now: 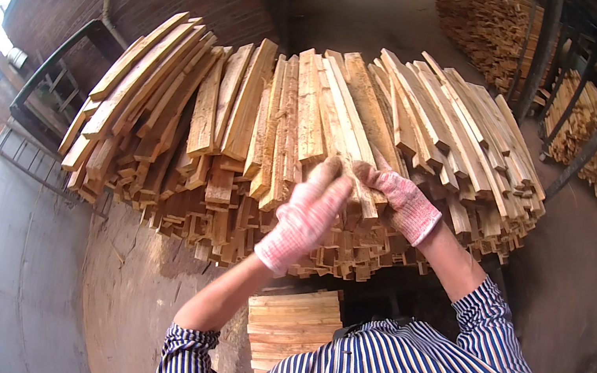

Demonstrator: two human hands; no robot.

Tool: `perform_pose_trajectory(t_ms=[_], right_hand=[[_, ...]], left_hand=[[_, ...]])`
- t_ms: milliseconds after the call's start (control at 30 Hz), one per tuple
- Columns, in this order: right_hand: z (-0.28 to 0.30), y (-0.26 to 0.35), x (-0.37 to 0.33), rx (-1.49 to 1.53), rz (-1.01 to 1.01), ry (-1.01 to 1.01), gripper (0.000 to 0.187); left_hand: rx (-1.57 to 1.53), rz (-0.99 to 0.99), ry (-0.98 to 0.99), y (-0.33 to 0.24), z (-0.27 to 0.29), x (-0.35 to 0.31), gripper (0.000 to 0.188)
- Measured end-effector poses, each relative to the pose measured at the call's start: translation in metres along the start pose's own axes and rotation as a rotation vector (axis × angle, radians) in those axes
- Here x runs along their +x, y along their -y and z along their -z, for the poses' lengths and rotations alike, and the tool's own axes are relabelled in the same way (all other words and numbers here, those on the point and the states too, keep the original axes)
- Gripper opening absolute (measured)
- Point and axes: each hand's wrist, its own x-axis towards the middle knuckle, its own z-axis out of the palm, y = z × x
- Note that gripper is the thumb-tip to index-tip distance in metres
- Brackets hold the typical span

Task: The person repeatedly picks up wooden planks from a large pile and places them onto a wooden pallet on the floor. The person wears pink gloves and a striped shirt while organizing the planks into a neat stack.

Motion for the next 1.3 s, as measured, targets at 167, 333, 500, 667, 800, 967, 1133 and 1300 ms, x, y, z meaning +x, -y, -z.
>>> perform_pose_trajectory(t_ms=[167,333,500,667,800,967,1133,1300], right_hand=[[0.013,-0.004,-0.004,-0.015,-0.023,0.084,0.072],[0.0,-0.003,-0.006,0.178,0.147,-0.058,0.071],[-0.019,0.026,-0.007,0.487,-0.17,-0.011,0.064],[-0.031,0.03,-0.017,0.299,-0.134,0.017,0.065],[-0.105,0.03,-0.023,0.593,-0.247,0.067,0.082],[-0.151,0.022,-0.063,0.492,-0.36,0.07,0.128],[-0.168,0.006,-0.123,0.063,-0.098,0.036,0.129],[-0.16,-0.03,-0.252,-0.419,0.082,0.198,0.128]], left_hand=[[0.279,0.078,-0.232,-0.055,0.067,0.053,0.044],[0.994,0.511,-0.371,0.003,0.216,0.136,0.09],[0.853,0.592,-0.28,-0.024,0.226,0.12,0.063],[-0.086,0.23,-0.116,-0.091,0.212,0.018,0.044],[-0.345,0.452,-0.001,-0.114,0.095,-0.094,0.059],[-0.485,0.707,-0.376,-0.046,0.035,-0.14,0.062],[-0.568,0.344,-0.344,0.0,0.001,-0.191,0.088],[-0.611,0.25,-0.313,0.041,-0.064,-0.31,0.1]])
